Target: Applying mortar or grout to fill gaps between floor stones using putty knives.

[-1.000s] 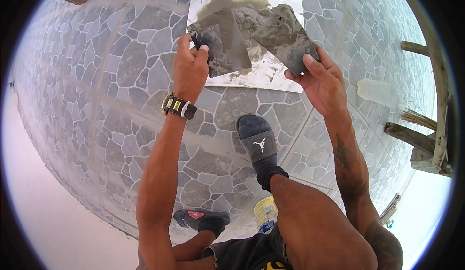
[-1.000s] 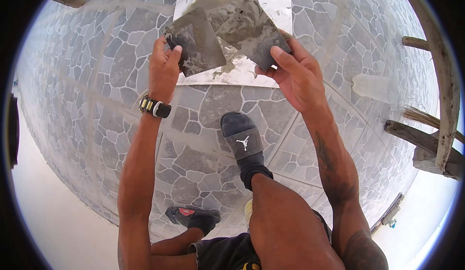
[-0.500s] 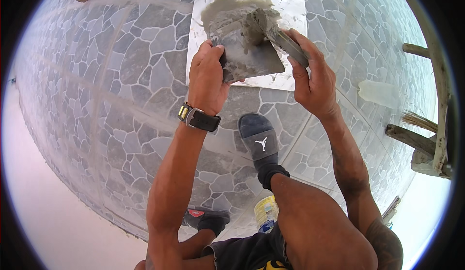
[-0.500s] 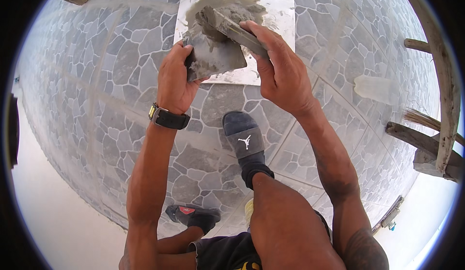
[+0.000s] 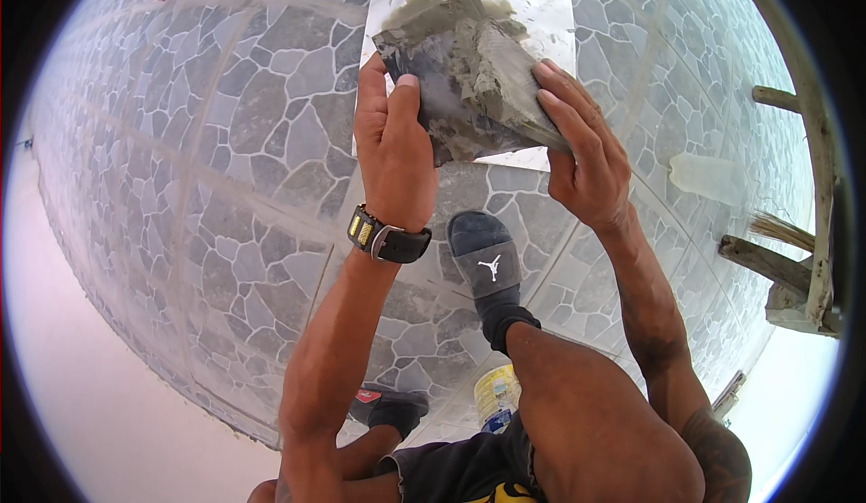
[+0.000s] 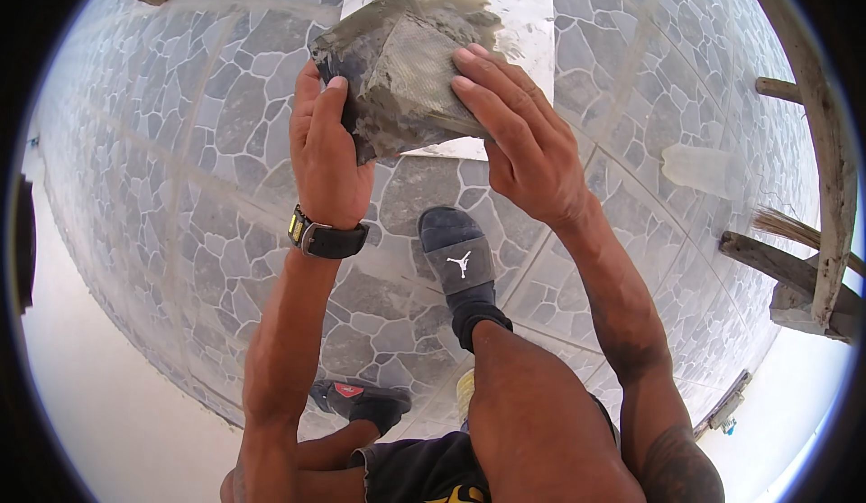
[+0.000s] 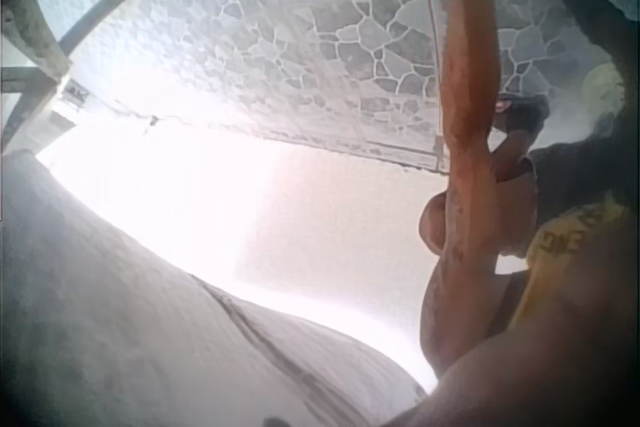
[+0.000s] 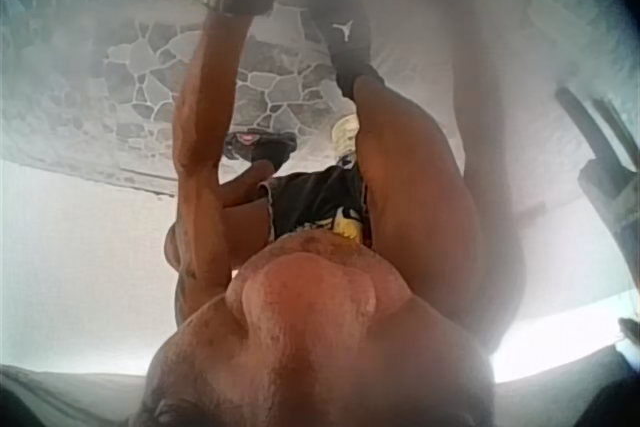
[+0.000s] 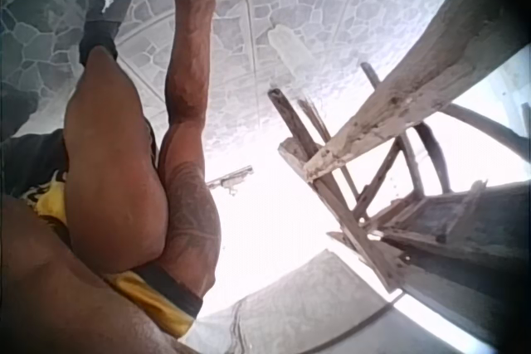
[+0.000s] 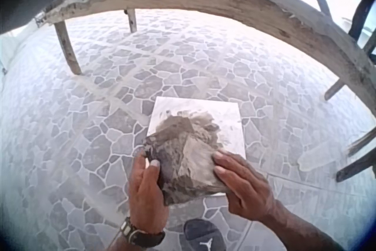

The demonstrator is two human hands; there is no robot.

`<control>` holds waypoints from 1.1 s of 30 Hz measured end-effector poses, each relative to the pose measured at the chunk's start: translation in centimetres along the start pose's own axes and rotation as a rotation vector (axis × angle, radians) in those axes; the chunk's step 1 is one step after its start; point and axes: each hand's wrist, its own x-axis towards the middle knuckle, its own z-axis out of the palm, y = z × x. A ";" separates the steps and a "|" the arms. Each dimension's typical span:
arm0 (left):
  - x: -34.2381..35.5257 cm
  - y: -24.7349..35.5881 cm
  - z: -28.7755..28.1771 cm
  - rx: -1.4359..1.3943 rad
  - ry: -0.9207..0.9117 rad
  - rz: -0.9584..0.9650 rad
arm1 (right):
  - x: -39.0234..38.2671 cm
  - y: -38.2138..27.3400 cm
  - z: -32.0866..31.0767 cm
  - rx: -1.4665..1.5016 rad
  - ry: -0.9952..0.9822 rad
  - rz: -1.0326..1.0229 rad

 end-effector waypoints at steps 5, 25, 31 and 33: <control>-0.5 0.3 1.1 -0.039 0.078 0.066 | 0.1 0.4 -0.1 -0.022 0.052 -0.055; -1.0 -0.8 -0.2 0.002 0.071 0.119 | -2.0 1.6 0.0 -0.149 0.022 0.052; -0.5 -0.8 -0.2 0.092 0.119 0.080 | -3.6 3.1 0.4 -0.290 -0.083 0.185; -0.1 -0.6 0.1 0.093 0.132 0.077 | -4.2 3.1 0.4 -0.268 -0.115 0.271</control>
